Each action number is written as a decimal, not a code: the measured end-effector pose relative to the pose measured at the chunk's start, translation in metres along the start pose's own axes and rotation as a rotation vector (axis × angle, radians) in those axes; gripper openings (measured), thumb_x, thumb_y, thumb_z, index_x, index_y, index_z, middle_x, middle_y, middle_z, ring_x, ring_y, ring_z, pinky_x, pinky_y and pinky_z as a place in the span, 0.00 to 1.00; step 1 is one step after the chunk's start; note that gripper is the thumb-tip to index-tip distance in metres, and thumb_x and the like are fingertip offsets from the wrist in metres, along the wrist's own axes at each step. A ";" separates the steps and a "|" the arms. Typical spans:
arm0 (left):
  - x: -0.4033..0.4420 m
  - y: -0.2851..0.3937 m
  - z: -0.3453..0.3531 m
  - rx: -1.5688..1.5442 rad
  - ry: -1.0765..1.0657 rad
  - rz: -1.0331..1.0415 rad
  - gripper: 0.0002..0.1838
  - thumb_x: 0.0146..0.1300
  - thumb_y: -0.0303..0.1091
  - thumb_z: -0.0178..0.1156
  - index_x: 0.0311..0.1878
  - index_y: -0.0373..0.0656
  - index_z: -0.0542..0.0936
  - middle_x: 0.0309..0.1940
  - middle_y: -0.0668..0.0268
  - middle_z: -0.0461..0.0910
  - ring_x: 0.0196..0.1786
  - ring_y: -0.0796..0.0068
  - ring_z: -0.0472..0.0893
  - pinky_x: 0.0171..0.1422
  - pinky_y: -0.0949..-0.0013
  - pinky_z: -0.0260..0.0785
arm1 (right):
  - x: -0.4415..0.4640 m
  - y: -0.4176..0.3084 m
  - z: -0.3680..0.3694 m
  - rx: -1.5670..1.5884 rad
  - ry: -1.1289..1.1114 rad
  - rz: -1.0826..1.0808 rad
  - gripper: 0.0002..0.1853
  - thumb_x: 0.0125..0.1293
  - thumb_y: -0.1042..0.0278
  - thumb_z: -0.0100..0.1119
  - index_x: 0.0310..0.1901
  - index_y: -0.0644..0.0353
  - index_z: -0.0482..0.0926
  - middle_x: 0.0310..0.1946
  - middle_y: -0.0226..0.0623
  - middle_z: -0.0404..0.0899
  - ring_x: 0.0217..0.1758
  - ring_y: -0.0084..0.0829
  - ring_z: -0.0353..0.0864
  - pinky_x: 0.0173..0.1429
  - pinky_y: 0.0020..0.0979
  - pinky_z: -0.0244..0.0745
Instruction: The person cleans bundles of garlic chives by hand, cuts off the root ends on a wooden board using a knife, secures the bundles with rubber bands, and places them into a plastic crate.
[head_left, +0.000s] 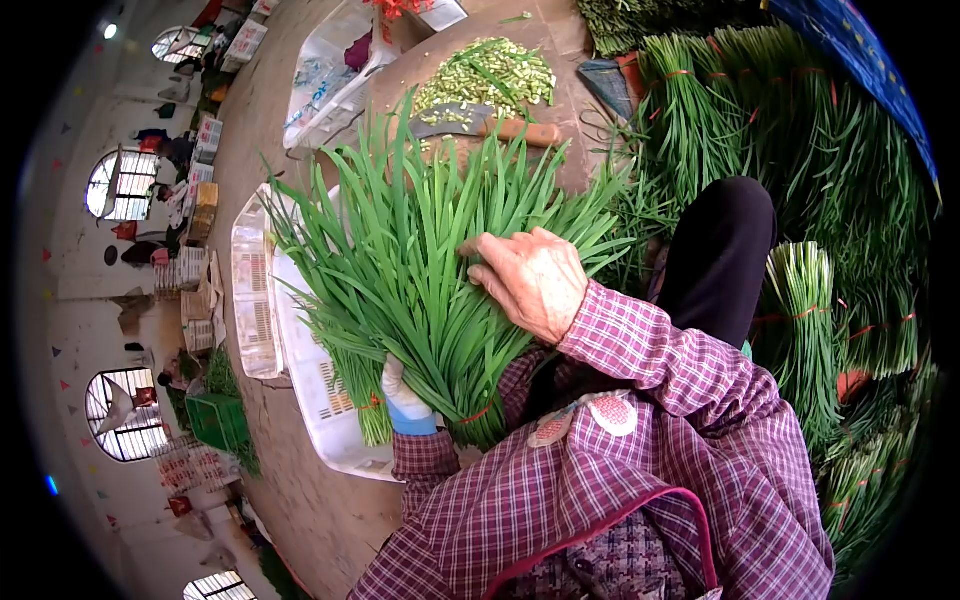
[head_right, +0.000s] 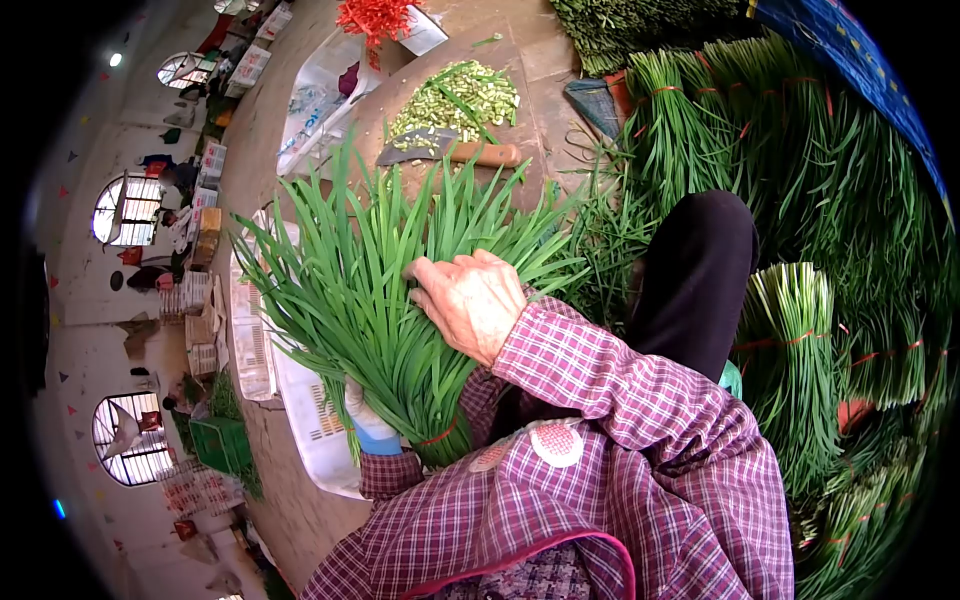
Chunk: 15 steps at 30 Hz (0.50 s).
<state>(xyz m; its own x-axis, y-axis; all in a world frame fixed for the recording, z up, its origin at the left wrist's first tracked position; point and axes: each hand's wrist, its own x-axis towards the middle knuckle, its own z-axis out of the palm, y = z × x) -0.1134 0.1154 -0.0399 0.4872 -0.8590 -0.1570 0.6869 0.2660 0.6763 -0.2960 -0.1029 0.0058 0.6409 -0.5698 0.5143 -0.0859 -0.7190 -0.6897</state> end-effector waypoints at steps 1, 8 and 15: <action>0.001 0.001 0.000 0.005 0.008 -0.011 0.32 0.58 0.40 0.67 0.64 0.40 0.69 0.60 0.56 0.73 0.61 0.56 0.74 0.67 0.47 0.66 | 0.003 0.001 -0.001 0.053 -0.022 0.050 0.09 0.65 0.66 0.56 0.45 0.57 0.75 0.25 0.36 0.80 0.29 0.41 0.80 0.38 0.39 0.73; -0.002 0.002 -0.018 -0.039 0.022 -0.012 0.32 0.59 0.40 0.65 0.64 0.39 0.69 0.60 0.55 0.73 0.60 0.56 0.74 0.67 0.47 0.66 | 0.023 0.009 -0.002 0.253 -0.057 0.244 0.10 0.67 0.66 0.49 0.47 0.56 0.74 0.20 0.29 0.82 0.28 0.40 0.83 0.35 0.39 0.76; -0.002 0.003 -0.011 0.017 0.073 0.011 0.32 0.55 0.40 0.70 0.61 0.40 0.72 0.57 0.57 0.76 0.58 0.57 0.77 0.64 0.47 0.69 | 0.032 0.005 0.004 0.130 -0.054 0.265 0.13 0.64 0.58 0.56 0.48 0.52 0.75 0.17 0.32 0.79 0.26 0.42 0.81 0.33 0.42 0.73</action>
<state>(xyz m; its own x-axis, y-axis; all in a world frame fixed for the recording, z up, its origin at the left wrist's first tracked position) -0.1068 0.1227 -0.0456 0.5332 -0.8218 -0.2008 0.6720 0.2672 0.6907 -0.2729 -0.1230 0.0170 0.6490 -0.7064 0.2824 -0.1592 -0.4891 -0.8576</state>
